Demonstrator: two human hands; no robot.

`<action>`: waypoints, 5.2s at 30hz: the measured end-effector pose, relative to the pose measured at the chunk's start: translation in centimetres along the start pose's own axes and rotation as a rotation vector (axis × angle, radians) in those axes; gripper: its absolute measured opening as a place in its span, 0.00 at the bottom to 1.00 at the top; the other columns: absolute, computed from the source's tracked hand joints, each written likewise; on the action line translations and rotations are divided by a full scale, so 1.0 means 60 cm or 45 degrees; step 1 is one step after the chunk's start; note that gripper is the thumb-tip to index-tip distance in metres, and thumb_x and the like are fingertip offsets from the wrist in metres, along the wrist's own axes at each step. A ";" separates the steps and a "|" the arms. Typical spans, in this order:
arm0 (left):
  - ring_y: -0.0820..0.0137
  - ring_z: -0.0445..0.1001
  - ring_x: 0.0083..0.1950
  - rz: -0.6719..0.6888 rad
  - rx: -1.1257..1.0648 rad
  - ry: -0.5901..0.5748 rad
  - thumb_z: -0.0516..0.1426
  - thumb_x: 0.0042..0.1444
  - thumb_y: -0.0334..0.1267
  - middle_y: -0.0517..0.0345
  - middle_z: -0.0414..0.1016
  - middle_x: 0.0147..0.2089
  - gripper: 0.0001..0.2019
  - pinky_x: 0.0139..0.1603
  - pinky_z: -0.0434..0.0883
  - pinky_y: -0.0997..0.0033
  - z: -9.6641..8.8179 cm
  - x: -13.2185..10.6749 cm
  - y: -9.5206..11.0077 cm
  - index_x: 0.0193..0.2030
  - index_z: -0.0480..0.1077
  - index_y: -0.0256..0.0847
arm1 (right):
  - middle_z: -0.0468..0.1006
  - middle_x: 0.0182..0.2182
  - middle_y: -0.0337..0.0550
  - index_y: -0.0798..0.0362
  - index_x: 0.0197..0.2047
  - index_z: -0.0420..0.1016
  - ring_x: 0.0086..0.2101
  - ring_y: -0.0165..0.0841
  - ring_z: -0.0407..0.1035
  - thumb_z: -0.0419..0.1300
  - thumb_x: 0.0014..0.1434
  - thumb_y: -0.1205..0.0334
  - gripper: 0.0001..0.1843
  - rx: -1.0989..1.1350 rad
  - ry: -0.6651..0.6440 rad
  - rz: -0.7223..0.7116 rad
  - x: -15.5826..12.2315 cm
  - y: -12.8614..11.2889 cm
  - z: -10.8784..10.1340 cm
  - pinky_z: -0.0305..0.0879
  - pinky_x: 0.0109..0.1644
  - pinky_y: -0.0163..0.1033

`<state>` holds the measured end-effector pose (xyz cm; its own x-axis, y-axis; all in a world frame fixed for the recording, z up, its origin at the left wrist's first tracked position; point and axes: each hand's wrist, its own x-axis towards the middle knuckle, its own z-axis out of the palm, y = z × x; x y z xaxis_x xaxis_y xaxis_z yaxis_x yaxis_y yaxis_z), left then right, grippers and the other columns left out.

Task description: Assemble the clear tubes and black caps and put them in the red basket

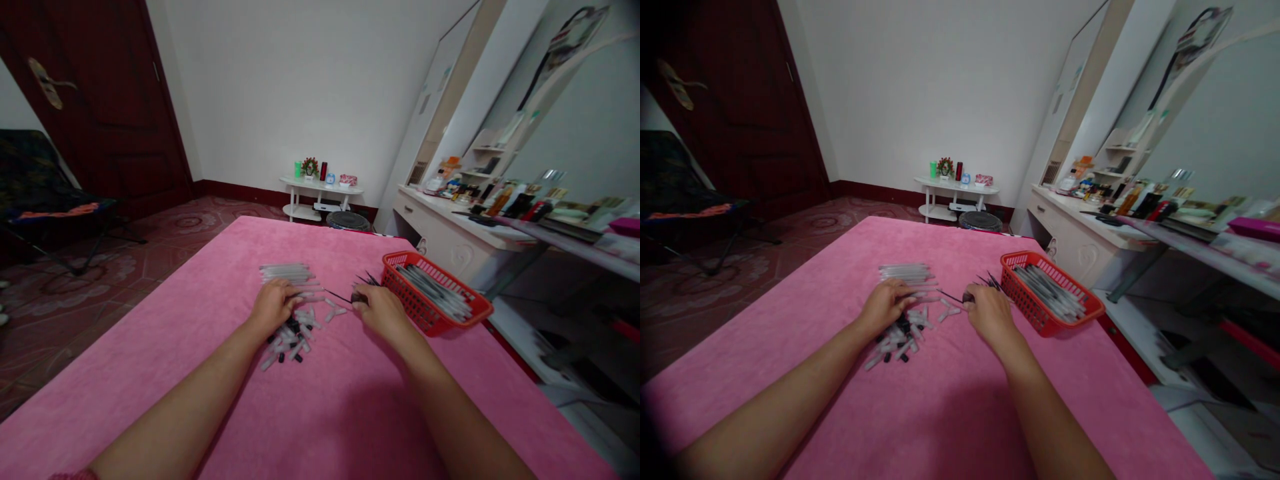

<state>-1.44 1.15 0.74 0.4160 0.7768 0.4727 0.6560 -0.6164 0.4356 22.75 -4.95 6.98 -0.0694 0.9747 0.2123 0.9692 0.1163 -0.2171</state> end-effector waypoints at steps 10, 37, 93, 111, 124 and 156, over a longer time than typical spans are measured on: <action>0.64 0.68 0.38 0.044 -0.029 0.007 0.57 0.54 0.37 0.53 0.73 0.32 0.11 0.41 0.63 0.66 0.006 -0.001 0.007 0.42 0.77 0.47 | 0.80 0.31 0.41 0.49 0.33 0.77 0.35 0.35 0.73 0.59 0.52 0.66 0.06 -0.029 -0.043 -0.036 -0.002 -0.005 -0.001 0.54 0.33 0.34; 0.64 0.73 0.39 -0.273 -0.597 0.449 0.57 0.52 0.38 0.52 0.78 0.36 0.10 0.43 0.68 0.65 0.013 0.003 -0.009 0.37 0.78 0.39 | 0.72 0.44 0.49 0.54 0.44 0.72 0.46 0.39 0.64 0.56 0.59 0.63 0.10 0.374 0.761 -0.276 -0.013 -0.056 0.001 0.58 0.52 0.44; 0.64 0.72 0.39 -0.116 -0.501 0.414 0.58 0.53 0.37 0.53 0.76 0.34 0.08 0.43 0.69 0.63 0.025 0.000 -0.009 0.37 0.78 0.41 | 0.78 0.35 0.45 0.52 0.38 0.75 0.37 0.34 0.71 0.60 0.53 0.68 0.08 0.129 0.021 -0.112 -0.014 -0.036 0.069 0.59 0.39 0.35; 0.67 0.69 0.38 0.139 -0.241 0.157 0.57 0.56 0.36 0.54 0.73 0.33 0.10 0.40 0.65 0.66 0.010 -0.004 0.023 0.43 0.77 0.45 | 0.78 0.29 0.44 0.56 0.32 0.75 0.31 0.33 0.72 0.57 0.49 0.66 0.07 1.192 0.303 -0.003 -0.008 -0.064 0.059 0.68 0.35 0.36; 0.67 0.68 0.38 0.199 -0.244 0.130 0.57 0.55 0.35 0.55 0.73 0.33 0.07 0.41 0.65 0.67 0.017 -0.006 0.026 0.38 0.77 0.44 | 0.78 0.27 0.42 0.55 0.32 0.74 0.28 0.32 0.71 0.56 0.49 0.66 0.07 1.079 0.281 -0.032 -0.009 -0.063 0.067 0.67 0.32 0.35; 0.66 0.67 0.38 0.212 -0.148 0.132 0.57 0.54 0.33 0.54 0.72 0.32 0.08 0.39 0.65 0.67 0.016 -0.010 0.043 0.39 0.77 0.42 | 0.74 0.25 0.39 0.53 0.29 0.72 0.26 0.28 0.65 0.54 0.58 0.57 0.11 0.430 0.150 -0.144 -0.021 -0.059 0.051 0.52 0.29 0.32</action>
<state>0.61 -0.80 0.82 0.4413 0.6496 0.6191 0.5042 -0.7502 0.4278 18.67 -5.98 4.55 -0.1250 0.9258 0.3568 0.8232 0.2975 -0.4836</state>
